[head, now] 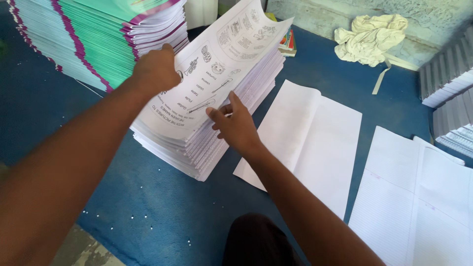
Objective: The person inserts printed sheets into folded paper covers and places the assembled units into a stack. The process is repeated multiple times with consistent hand motions.
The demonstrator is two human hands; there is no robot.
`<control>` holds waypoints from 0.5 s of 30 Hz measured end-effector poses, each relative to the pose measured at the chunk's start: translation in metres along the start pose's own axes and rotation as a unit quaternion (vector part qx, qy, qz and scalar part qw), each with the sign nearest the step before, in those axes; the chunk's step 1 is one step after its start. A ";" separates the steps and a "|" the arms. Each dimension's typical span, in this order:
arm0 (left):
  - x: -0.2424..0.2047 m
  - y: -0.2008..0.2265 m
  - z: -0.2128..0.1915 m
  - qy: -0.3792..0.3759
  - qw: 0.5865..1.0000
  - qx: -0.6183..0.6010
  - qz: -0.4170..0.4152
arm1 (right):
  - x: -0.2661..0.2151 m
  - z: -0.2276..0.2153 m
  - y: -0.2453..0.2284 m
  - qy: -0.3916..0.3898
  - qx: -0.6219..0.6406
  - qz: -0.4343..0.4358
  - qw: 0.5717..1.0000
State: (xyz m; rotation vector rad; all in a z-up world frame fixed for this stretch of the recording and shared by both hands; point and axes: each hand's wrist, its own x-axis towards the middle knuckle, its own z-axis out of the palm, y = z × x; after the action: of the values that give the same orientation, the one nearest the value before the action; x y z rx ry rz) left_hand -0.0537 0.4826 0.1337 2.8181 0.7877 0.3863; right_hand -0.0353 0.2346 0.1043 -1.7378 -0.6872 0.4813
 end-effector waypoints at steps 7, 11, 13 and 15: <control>-0.014 0.003 0.004 0.093 0.987 0.127 0.013 | -0.001 0.012 0.016 0.080 -0.117 -0.038 0.989; -0.009 -0.014 0.009 -0.013 0.997 0.037 -0.059 | 0.006 0.019 0.026 0.032 -0.071 -0.059 0.995; -0.006 -0.021 0.017 0.009 0.999 0.027 -0.044 | 0.011 0.022 0.031 0.034 -0.096 -0.061 0.993; -0.003 -0.026 0.024 0.013 0.999 0.026 -0.039 | 0.017 0.022 0.033 0.023 -0.112 -0.054 0.992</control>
State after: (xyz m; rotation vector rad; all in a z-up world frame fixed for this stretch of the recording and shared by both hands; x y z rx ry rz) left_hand -0.0616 0.5001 0.1038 2.8244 0.9216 0.3982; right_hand -0.0305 0.2561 0.0670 -1.9035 -0.8231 0.2973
